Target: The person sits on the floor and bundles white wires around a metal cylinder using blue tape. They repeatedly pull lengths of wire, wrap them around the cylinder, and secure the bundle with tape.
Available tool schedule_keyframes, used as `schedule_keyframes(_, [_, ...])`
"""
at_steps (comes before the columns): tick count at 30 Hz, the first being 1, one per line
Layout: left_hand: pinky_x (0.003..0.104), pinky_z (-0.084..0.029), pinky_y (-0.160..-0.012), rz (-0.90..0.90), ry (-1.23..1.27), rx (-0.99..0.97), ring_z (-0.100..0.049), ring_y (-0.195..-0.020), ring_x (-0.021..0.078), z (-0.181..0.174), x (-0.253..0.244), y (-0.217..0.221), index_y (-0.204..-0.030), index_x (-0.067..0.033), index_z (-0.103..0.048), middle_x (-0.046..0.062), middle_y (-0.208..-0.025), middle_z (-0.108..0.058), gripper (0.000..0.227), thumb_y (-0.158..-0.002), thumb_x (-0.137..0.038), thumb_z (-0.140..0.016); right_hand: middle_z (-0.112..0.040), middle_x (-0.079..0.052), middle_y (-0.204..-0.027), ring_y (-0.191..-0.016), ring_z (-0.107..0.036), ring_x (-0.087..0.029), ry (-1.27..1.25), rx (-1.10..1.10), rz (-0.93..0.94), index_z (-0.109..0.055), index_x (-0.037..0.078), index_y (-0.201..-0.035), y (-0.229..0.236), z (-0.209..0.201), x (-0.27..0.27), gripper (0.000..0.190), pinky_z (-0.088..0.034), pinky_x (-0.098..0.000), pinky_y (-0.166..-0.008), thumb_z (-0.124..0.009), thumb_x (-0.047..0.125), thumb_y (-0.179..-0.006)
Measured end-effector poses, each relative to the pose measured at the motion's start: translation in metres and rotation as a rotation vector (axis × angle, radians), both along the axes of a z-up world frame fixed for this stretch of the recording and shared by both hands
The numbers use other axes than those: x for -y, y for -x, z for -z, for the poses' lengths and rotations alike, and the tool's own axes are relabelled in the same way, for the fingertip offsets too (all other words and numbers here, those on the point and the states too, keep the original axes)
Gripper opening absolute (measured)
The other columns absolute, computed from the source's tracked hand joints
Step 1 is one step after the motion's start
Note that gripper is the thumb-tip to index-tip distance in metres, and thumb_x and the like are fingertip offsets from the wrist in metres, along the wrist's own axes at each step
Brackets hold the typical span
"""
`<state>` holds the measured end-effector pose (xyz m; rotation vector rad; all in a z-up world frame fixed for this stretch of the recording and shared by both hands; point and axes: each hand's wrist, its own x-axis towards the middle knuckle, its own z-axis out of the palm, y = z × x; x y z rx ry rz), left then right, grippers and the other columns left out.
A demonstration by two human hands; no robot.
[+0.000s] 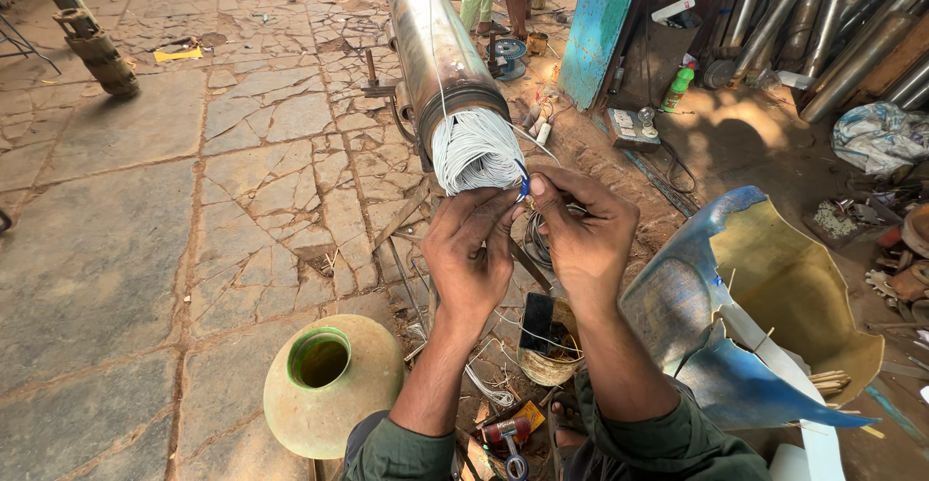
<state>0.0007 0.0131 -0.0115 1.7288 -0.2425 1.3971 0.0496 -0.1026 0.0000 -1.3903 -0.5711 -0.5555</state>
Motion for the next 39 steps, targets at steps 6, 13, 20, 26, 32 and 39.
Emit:
schedule_keyframes(6, [0.032, -0.057, -0.083, 0.064, 0.012, 0.016, -0.073, -0.093, 0.0212, 0.003, -0.003, 0.003, -0.108, -0.0066, -0.079, 0.007, -0.101, -0.075, 0.024, -0.087, 0.005, -0.077, -0.068, -0.003, -0.105, -0.074, -0.059, -0.004, 0.089, 0.422, 0.149, -0.074, 0.010, -0.110, -0.005, 0.004, -0.004, 0.014, -0.043, -0.0169, -0.054, -0.077, 0.000, -0.100])
schedule_keyframes(13, [0.032, -0.058, -0.085, 0.067, -0.029, 0.058, -0.074, -0.095, 0.0224, 0.012, -0.010, -0.001, -0.103, -0.0049, -0.078, 0.008, -0.104, -0.076, 0.023, -0.083, 0.006, -0.077, -0.066, 0.000, -0.102, -0.075, -0.056, -0.004, -0.004, -0.024, -0.395, -0.074, 0.002, -0.110, -0.001, 0.002, 0.011, 0.022, -0.045, -0.0185, -0.064, -0.076, 0.009, -0.089])
schedule_keyframes(20, [0.032, -0.057, -0.078, -0.125, -0.078, 0.122, -0.072, -0.089, 0.0234, 0.013, -0.006, -0.005, -0.102, -0.0035, -0.073, 0.009, -0.103, -0.075, 0.023, -0.082, 0.003, -0.081, -0.060, 0.000, -0.084, -0.067, -0.050, -0.004, 0.229, 0.084, 0.108, -0.071, 0.003, -0.094, 0.003, -0.002, -0.017, 0.021, -0.039, -0.0180, -0.054, -0.087, 0.016, -0.090])
schedule_keyframes(26, [0.033, -0.056, -0.077, -0.168, -0.108, 0.119, -0.071, -0.088, 0.0226, 0.006, -0.001, -0.001, -0.105, -0.0062, -0.075, 0.007, -0.104, -0.074, 0.024, -0.084, 0.003, -0.081, -0.075, -0.007, -0.097, -0.077, -0.070, -0.006, 0.235, 0.401, 0.372, -0.073, 0.002, -0.107, 0.029, -0.009, -0.007, 0.011, -0.055, -0.0208, -0.062, -0.078, 0.009, -0.099])
schedule_keyframes(32, [0.034, -0.056, -0.079, -0.172, -0.070, 0.099, -0.070, -0.090, 0.0221, 0.006, 0.005, 0.001, -0.104, -0.0071, -0.075, 0.006, -0.105, -0.074, 0.020, -0.087, 0.003, -0.079, -0.073, -0.005, -0.094, -0.074, -0.065, -0.008, 0.203, 0.211, 0.151, -0.074, 0.004, -0.105, 0.009, -0.009, 0.005, 0.007, -0.054, -0.0215, -0.060, -0.076, 0.003, -0.099])
schedule_keyframes(39, [0.034, -0.056, -0.080, -0.177, -0.070, 0.097, -0.071, -0.093, 0.0224, 0.010, 0.007, -0.001, -0.105, -0.0069, -0.075, 0.006, -0.106, -0.074, 0.019, -0.089, 0.003, -0.079, -0.076, -0.009, -0.087, -0.055, -0.053, -0.011, 0.041, 0.184, 0.270, -0.079, 0.003, -0.100, 0.007, 0.009, -0.008, 0.007, -0.036, -0.0236, -0.048, -0.081, 0.002, -0.093])
